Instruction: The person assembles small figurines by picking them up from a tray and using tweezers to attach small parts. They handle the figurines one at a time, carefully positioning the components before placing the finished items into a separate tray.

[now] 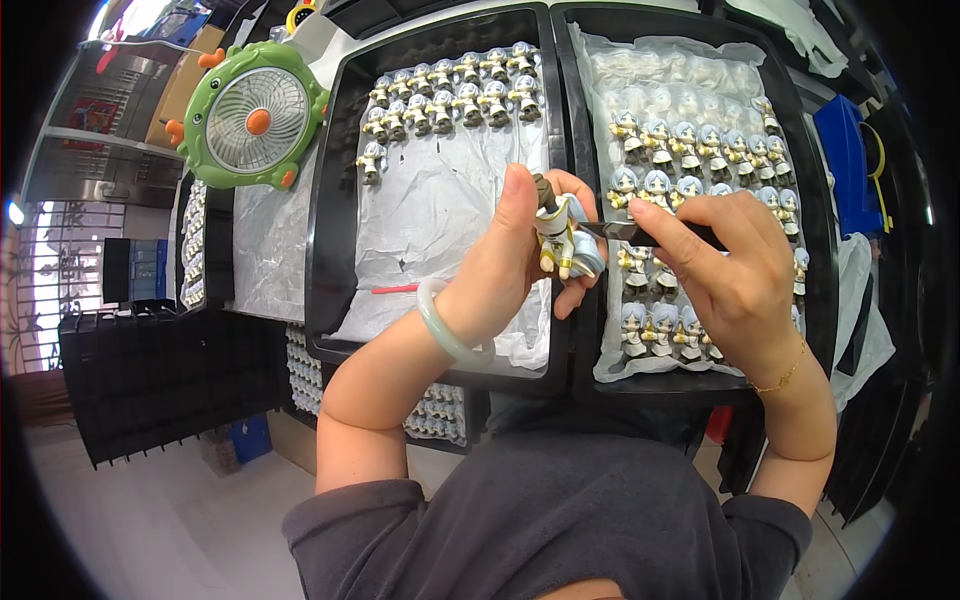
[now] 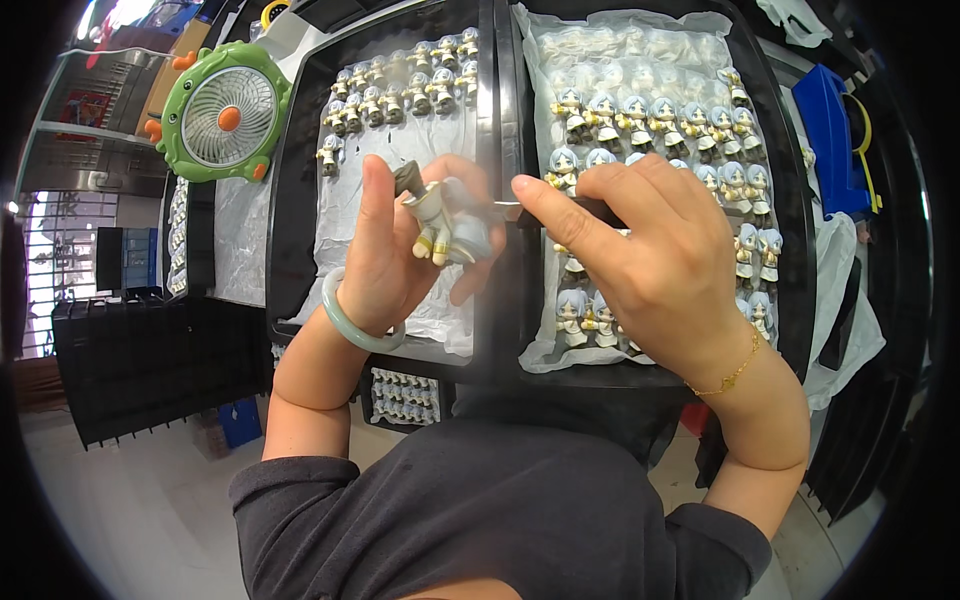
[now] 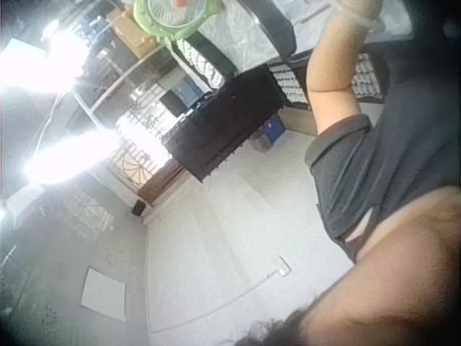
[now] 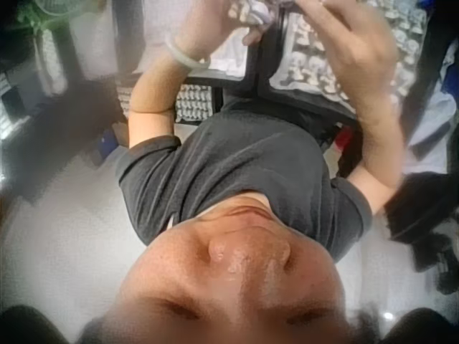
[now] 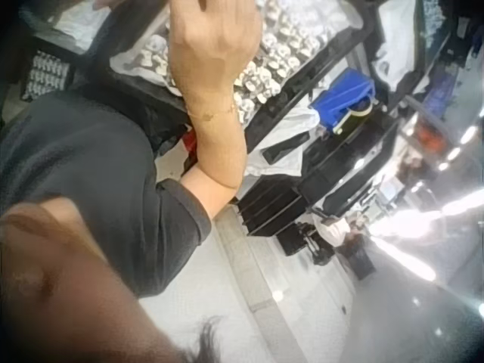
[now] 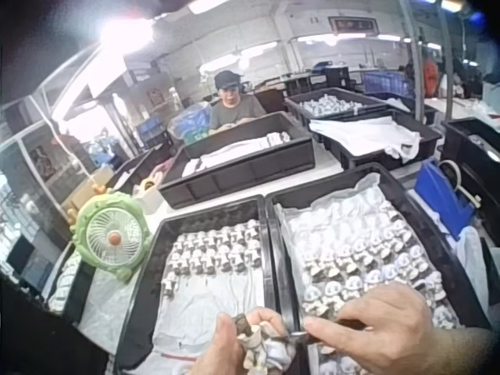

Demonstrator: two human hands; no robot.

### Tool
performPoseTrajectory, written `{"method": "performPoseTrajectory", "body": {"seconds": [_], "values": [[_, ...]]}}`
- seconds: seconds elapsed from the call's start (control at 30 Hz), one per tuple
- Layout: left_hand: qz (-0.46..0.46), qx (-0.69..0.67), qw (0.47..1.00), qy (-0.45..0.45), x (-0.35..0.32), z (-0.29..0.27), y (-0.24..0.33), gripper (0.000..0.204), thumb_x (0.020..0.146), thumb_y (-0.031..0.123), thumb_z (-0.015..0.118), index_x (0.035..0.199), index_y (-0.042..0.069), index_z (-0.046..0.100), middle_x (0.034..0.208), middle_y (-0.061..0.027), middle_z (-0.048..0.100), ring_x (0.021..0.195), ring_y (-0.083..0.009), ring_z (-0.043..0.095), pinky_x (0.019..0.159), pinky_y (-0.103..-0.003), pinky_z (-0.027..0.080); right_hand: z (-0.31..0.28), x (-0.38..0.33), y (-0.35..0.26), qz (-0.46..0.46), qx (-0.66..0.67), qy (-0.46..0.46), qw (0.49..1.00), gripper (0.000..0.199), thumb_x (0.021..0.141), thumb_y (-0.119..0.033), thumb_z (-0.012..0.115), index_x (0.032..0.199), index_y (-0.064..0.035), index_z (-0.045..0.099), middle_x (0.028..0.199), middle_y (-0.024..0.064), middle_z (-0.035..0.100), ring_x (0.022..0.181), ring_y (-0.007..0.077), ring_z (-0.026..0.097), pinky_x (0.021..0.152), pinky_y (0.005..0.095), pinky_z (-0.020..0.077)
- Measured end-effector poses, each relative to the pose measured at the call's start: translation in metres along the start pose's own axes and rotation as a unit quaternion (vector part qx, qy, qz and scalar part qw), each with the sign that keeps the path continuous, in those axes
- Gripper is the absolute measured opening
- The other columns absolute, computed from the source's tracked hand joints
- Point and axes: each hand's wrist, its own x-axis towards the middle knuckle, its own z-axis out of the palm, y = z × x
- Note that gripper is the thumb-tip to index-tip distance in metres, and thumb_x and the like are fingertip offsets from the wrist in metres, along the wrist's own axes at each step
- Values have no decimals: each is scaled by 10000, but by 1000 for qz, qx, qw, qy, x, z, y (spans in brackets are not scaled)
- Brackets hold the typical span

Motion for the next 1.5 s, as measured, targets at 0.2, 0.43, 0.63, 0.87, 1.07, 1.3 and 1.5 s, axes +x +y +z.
{"method": "performPoseTrajectory", "body": {"seconds": [0.2,0.43,0.63,0.87,1.07,1.3,1.5], "values": [[29,-8,999,-9,2,-2,-2,725,777,697,63,905,82,426,685,-86,523,510,-146,474,434,-236,370,-8,2,-2,73,102,-9,992,331,702,-99,611,1031,-125,600,625,39,483,536,183,468,481,297,379],[37,40,998,-6,0,0,-3,750,734,743,100,912,85,412,693,-76,512,520,-123,462,410,-214,356,-6,1,-5,78,74,-81,991,291,719,-123,614,1008,-113,579,577,29,456,498,183,481,441,306,377],[39,61,997,-17,-1,-1,-4,750,734,743,115,932,83,411,710,-69,516,561,-105,473,414,-204,357,-4,0,-5,76,70,-85,991,280,720,-123,611,998,-112,581,577,29,458,501,184,489,437,306,385],[28,71,997,-20,0,-2,-4,764,731,744,113,925,71,419,684,-64,514,537,-104,468,407,-205,352,-5,1,-6,78,78,-91,990,272,720,-111,607,991,-112,584,594,24,465,531,179,494,459,301,392],[29,66,997,-14,-1,1,-2,771,733,742,104,921,65,423,669,-62,510,522,-105,463,408,-204,348,-4,2,-5,62,107,-67,990,255,713,-91,606,967,-112,606,641,27,488,581,191,493,511,304,404],[35,72,997,-7,-1,0,-4,760,748,728,108,931,65,431,686,-52,515,540,-102,469,419,-204,348,-4,0,-6,91,114,-115,983,360,686,-21,600,1036,-104,601,708,62,516,618,210,496,550,312,387],[32,84,996,-1,-2,0,-3,746,755,720,111,932,68,429,694,-44,519,553,-99,473,420,-205,348,-2,0,-8,73,71,-66,993,291,677,-68,596,960,-131,626,645,16,486,577,177,486,500,295,395]]}}
